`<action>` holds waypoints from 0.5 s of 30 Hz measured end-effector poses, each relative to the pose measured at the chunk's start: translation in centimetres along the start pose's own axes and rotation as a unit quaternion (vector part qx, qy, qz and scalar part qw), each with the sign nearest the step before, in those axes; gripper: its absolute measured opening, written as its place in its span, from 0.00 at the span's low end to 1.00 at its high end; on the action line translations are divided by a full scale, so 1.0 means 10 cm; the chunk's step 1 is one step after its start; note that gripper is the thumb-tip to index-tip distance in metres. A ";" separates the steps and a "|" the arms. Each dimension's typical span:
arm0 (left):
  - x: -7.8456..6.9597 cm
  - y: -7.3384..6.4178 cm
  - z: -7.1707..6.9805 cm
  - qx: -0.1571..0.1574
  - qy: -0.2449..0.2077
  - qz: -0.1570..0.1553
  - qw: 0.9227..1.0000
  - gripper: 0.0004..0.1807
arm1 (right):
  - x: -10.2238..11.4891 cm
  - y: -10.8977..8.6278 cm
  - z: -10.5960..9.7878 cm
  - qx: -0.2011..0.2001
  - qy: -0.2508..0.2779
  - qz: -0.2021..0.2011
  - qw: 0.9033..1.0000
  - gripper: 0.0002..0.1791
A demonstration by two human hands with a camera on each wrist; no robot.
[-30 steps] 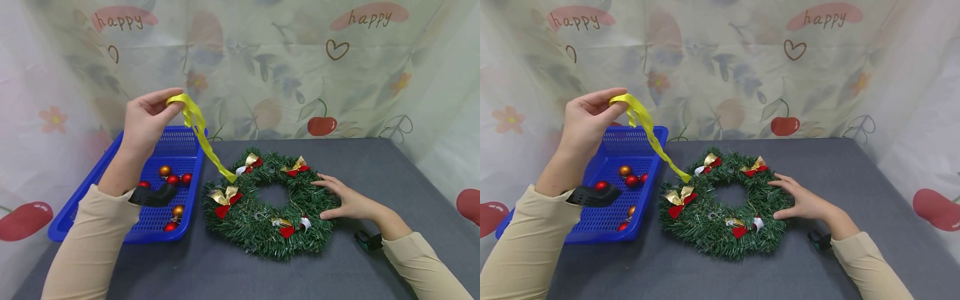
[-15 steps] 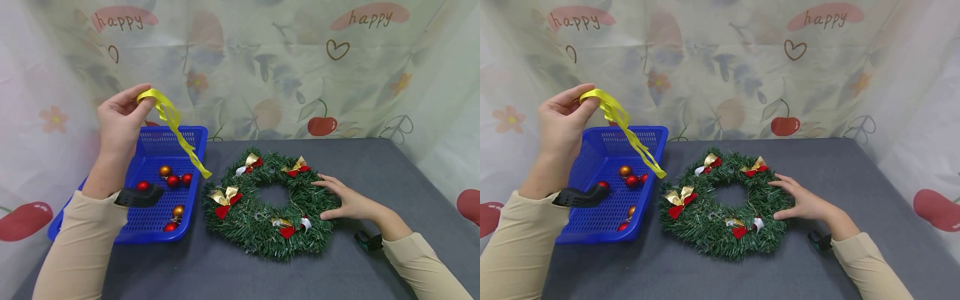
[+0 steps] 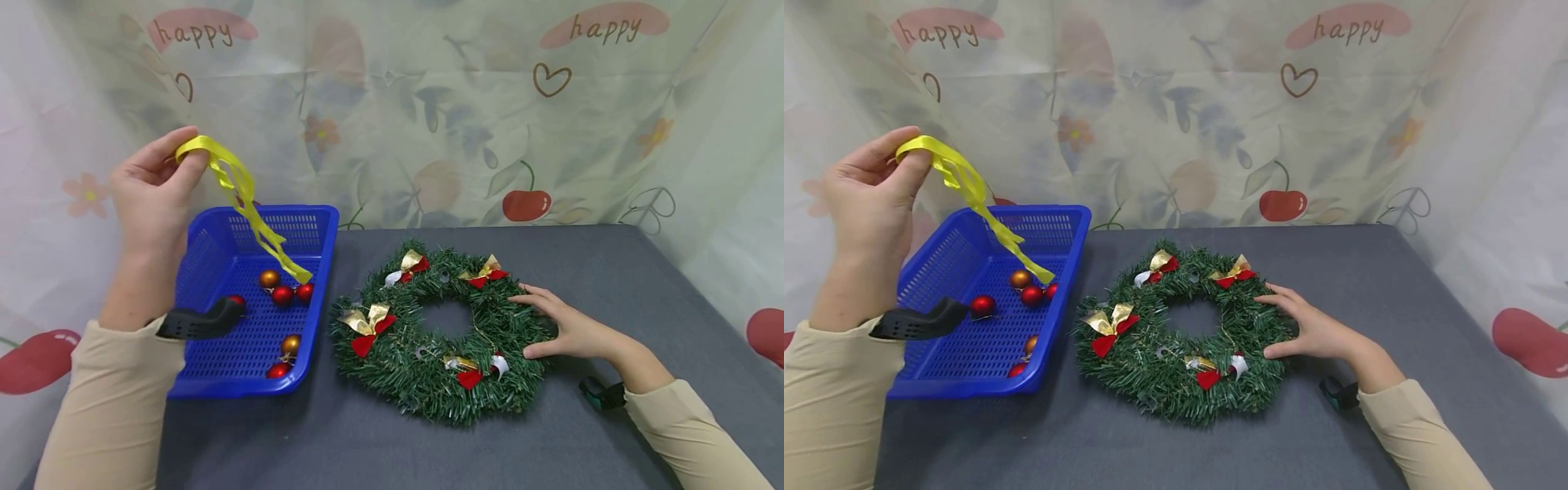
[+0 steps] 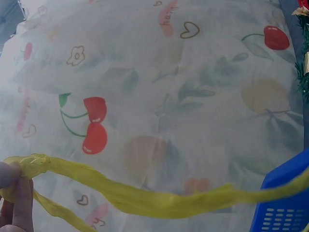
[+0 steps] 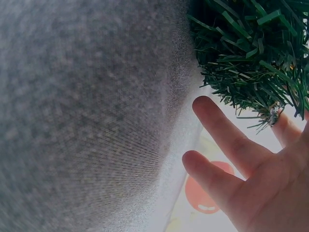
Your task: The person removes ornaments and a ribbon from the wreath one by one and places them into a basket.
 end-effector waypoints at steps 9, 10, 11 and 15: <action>0.10 -0.01 -0.07 0.017 0.006 -0.033 0.999 0.12 | 0.02 0.00 0.00 0.000 0.000 -0.003 1.000 0.42; 0.12 -0.02 -0.07 0.020 0.007 -0.037 0.999 0.12 | 0.02 0.00 0.00 0.000 0.000 -0.003 1.000 0.42; 0.13 -0.02 -0.08 0.021 0.009 -0.041 0.999 0.12 | 0.02 0.00 0.00 0.000 0.000 -0.004 1.000 0.42; 0.21 -0.04 -0.11 0.032 0.027 -0.062 0.997 0.11 | 0.04 0.00 0.00 -0.001 0.000 -0.004 1.000 0.42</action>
Point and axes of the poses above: each hand's wrist, its own y-axis towards the middle knuckle, its own z-axis out of the palm, x = y × z, the point moved 7 cm from there along y, towards the middle knuckle, and after that the axes turned 1 degree about z, right-handed, at the moved point
